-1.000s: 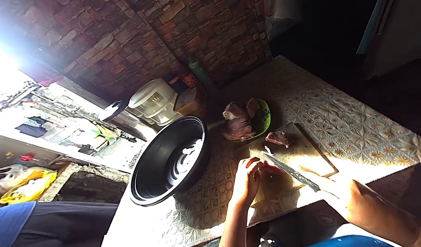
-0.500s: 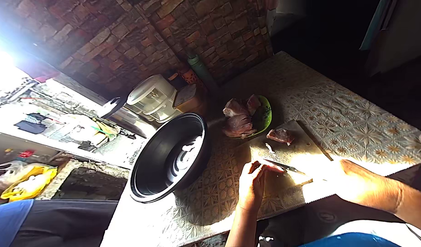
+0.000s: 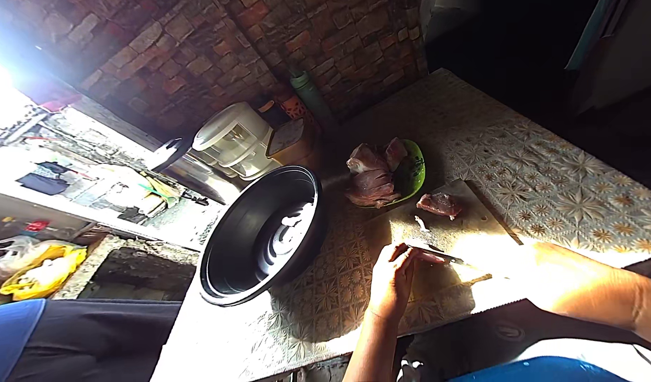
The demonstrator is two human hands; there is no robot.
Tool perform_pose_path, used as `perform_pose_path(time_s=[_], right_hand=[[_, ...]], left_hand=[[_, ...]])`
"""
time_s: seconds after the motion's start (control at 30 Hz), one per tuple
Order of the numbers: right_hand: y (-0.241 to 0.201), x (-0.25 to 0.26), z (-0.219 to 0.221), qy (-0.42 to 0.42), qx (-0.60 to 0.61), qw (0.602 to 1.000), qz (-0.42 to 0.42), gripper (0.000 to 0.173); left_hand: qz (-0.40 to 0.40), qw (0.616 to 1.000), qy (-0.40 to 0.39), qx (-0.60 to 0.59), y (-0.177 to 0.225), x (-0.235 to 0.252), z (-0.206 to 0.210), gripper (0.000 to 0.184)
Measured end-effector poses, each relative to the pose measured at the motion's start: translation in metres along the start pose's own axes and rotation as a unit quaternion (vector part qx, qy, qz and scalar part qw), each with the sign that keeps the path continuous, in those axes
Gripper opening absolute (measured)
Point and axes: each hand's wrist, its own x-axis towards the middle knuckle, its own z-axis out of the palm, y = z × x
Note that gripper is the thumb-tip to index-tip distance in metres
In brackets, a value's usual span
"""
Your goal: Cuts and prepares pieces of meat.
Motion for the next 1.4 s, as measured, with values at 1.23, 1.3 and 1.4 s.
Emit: perform_pose_path(time_s=[1.23, 1.3, 1.4], right_hand=[[-0.007, 0.094, 0.022, -0.146, 0.104, 0.984, 0.021, 0.047], [-0.005, 0.097, 0.03, -0.139, 0.095, 0.986, 0.009, 0.045], [-0.003, 0.07, 0.029, -0.136, 0.033, 0.99, -0.007, 0.032]], left_hand=[[-0.024, 0.999, -0.001, 0.046, 0.004, -0.002, 0.0, 0.017], [-0.035, 0.998, 0.001, 0.059, 0.006, -0.004, -0.001, 0.017], [-0.038, 0.996, 0.004, 0.074, 0.006, -0.006, -0.001, 0.015]])
